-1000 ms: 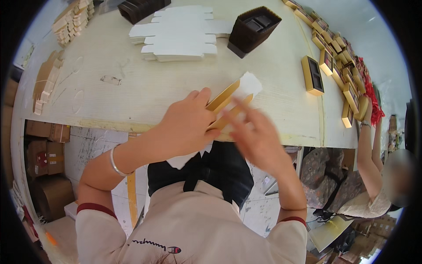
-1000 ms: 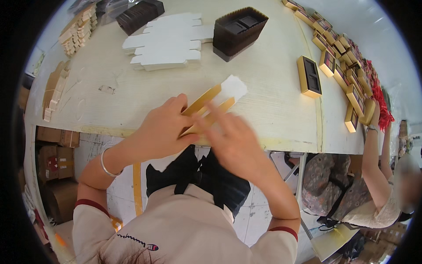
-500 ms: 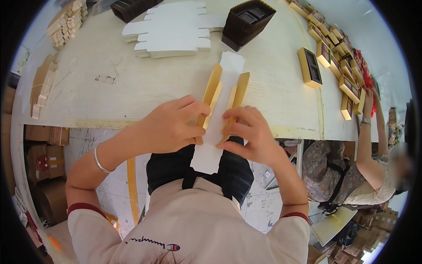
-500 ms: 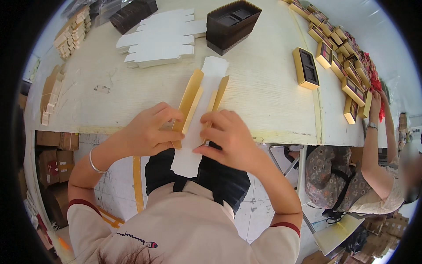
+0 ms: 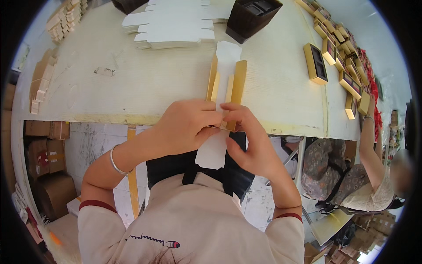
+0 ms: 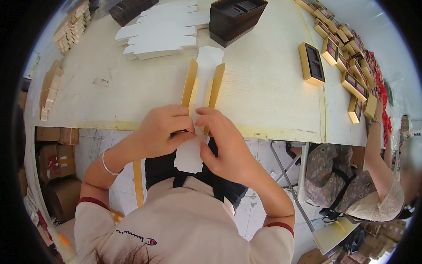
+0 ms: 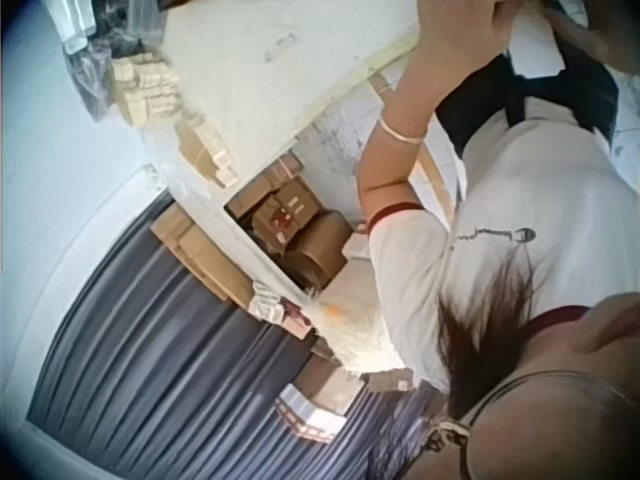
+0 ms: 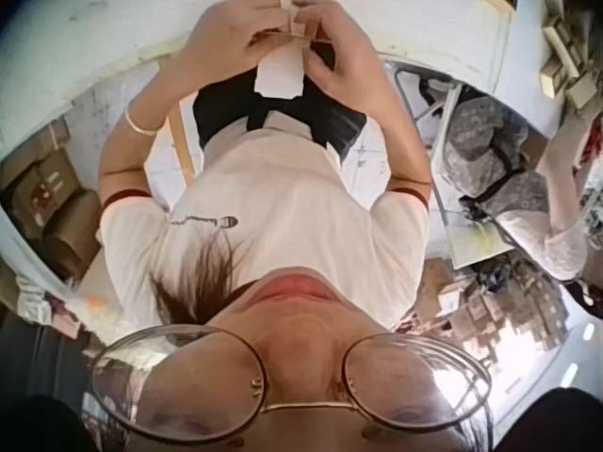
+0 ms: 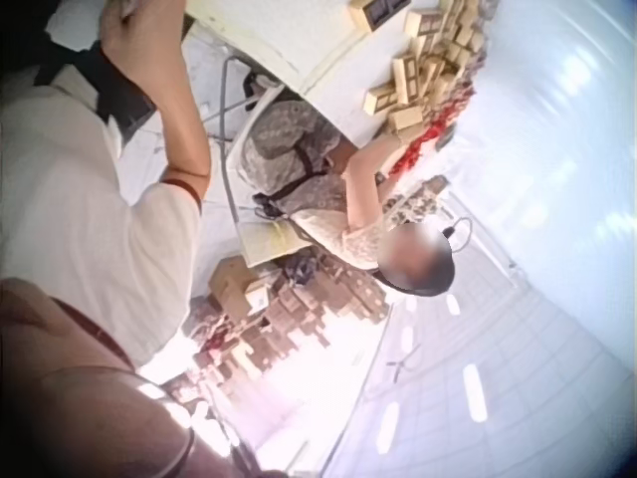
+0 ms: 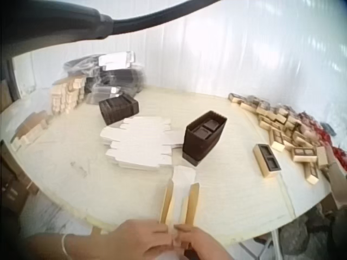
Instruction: The person folds flat cardboard pieces into small rectangular boxes and inserts dark plastic trays into them. The person repeats this process multiple times, stacking the finished boxes on the table.
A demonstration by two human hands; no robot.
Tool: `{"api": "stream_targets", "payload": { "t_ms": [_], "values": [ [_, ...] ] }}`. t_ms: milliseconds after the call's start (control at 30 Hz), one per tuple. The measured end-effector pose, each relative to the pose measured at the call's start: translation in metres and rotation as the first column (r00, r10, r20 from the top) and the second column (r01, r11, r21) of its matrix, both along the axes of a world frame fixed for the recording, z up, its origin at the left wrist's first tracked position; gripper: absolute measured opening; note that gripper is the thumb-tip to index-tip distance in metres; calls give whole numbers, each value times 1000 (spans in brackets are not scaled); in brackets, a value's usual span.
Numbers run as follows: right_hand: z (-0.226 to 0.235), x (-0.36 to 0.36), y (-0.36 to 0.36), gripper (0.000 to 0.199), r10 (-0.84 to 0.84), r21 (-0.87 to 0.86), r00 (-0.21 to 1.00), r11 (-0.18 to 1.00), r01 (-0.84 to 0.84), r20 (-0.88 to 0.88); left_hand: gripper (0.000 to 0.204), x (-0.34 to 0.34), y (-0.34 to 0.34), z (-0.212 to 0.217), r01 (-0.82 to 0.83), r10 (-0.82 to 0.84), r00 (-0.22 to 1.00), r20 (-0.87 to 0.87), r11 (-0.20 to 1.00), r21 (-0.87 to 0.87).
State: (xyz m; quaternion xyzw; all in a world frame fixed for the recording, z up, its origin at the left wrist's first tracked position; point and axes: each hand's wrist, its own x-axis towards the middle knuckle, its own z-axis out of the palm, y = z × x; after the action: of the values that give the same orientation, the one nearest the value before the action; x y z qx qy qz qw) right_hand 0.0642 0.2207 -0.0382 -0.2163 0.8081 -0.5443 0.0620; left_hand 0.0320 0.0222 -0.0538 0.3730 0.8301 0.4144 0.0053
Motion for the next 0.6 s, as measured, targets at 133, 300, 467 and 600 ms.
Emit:
{"api": "stream_targets", "payload": {
  "t_ms": [133, 300, 467, 600],
  "values": [
    [-2, 11, 18, 53, 191, 379, 905, 925, -36, -379, 13, -1, 2, 9, 7, -3, 997, 72, 998, -56],
    [-28, 14, 14, 48, 101, 274, 802, 958, 80, -589, 15, -1, 7, 16, 23, -20, 964, 266, 1000, -11],
    [-38, -3, 9, 24, -96, -68, 890, 995, 74, -445, 30, -16, -14, 23, 61, -289, 592, 752, 947, 316],
    [-34, 5, -6, 31, -230, -495, 973, 848, 190, -21, 32, -2, -12, 12, 68, -199, 815, 545, 966, 250]
  ]
}}
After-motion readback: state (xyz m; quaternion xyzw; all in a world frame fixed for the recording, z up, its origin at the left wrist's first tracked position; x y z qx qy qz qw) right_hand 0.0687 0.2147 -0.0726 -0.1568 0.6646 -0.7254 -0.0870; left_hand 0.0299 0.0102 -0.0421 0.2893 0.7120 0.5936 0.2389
